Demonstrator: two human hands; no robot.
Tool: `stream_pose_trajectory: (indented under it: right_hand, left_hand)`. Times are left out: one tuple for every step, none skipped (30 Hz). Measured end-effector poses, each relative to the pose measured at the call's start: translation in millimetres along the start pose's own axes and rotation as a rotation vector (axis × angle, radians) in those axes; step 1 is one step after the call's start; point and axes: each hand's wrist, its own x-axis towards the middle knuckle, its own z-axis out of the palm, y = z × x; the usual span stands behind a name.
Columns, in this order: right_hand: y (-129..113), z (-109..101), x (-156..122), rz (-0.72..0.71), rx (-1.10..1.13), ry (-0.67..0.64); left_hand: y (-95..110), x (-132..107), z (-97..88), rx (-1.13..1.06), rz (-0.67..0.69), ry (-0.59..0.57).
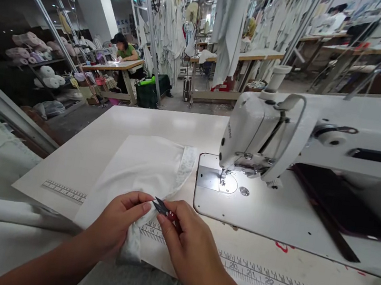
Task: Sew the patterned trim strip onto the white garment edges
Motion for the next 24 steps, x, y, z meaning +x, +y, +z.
stream_pose_trajectory:
  right_hand:
    - [0.1, 0.2, 0.1, -0.004, -0.004, 0.001]
    - [0.3, 0.3, 0.1, -0.011, -0.005, 0.001]
    - [0.6, 0.3, -0.2, -0.017, -0.004, 0.004]
    - [1.0, 0.3, -0.6, -0.021, -0.001, 0.009]
    - [1.3, 0.3, -1.0, -0.024, 0.003, 0.012]
    - [1.4, 0.2, -1.3, -0.025, 0.006, 0.016]
    - [1.4, 0.0, -1.5, -0.024, 0.009, 0.019]
    - [1.2, -0.3, -1.6, -0.02, 0.01, 0.019]
    - [0.8, -0.5, -1.5, -0.016, 0.011, 0.017]
    - [0.3, -0.8, -1.2, -0.014, 0.013, 0.012]
    - [-0.2, -1.0, -0.9, -0.011, 0.014, 0.008]
    - [-0.6, -1.2, -0.6, -0.007, 0.014, 0.005]
    - [-0.9, -1.3, -0.4, -0.004, 0.014, 0.004]
    - [-1.0, -1.2, -0.1, -0.003, 0.012, 0.007]
    - [-0.9, -1.2, 0.0, -0.001, 0.008, 0.007]
    - [-0.8, -1.1, 0.1, -0.001, 0.004, 0.009]
    - [-0.6, -1.0, 0.1, -0.005, 0.0, 0.01]
    - [-0.4, -0.9, 0.0, -0.009, -0.005, 0.011]
    - [-0.3, -0.8, 0.0, -0.014, -0.013, 0.011]
    - [-0.4, -0.7, -0.2, -0.02, -0.02, 0.011]
    - [-0.8, -0.4, -0.3, -0.024, -0.027, 0.015]
    - [-1.4, -0.1, -0.4, -0.025, -0.032, 0.018]
    - [-2.3, 0.1, -0.5, -0.021, -0.038, 0.02]
    - [-3.1, -0.1, -0.4, -0.013, -0.043, 0.021]
  left_hand:
    - [-0.8, 0.4, -0.3, 0.011, 0.004, 0.002]
    - [-1.6, 0.8, -0.7, 0.023, 0.008, 0.002]
    - [-2.3, 1.2, -1.0, 0.037, 0.012, 0.003]
    - [-2.8, 1.5, -1.3, 0.049, 0.016, 0.003]
    - [-3.1, 1.7, -1.6, 0.061, 0.02, 0.004]
    - [-3.3, 1.7, -1.9, 0.072, 0.026, 0.003]
    - [-3.4, 1.6, -2.2, 0.08, 0.032, 0.002]
    - [-3.3, 1.5, -2.4, 0.086, 0.036, -0.003]
    - [-3.1, 1.4, -2.5, 0.088, 0.038, -0.01]
    - [-2.9, 1.4, -2.5, 0.087, 0.036, -0.019]
    - [-2.8, 1.5, -2.5, 0.083, 0.029, -0.028]
    - [-2.6, 1.7, -2.4, 0.077, 0.023, -0.034]
    - [-2.5, 2.0, -2.3, 0.072, 0.018, -0.038]
    - [-2.4, 2.3, -2.1, 0.067, 0.015, -0.04]
    - [-2.3, 2.7, -2.0, 0.065, 0.015, -0.039]
    - [-2.2, 2.9, -2.0, 0.063, 0.014, -0.037]
    - [-2.1, 3.1, -2.0, 0.062, 0.013, -0.036]
    - [-2.0, 3.2, -1.9, 0.061, 0.011, -0.034]
    - [-1.8, 3.2, -1.9, 0.064, 0.008, -0.037]
    - [-1.7, 3.0, -1.9, 0.069, 0.008, -0.041]
    - [-1.7, 2.7, -1.9, 0.076, 0.009, -0.046]
    - [-1.7, 2.5, -2.0, 0.084, 0.009, -0.049]
    - [-1.8, 2.3, -2.2, 0.096, 0.008, -0.046]
    - [-1.9, 2.3, -2.5, 0.112, 0.005, -0.037]
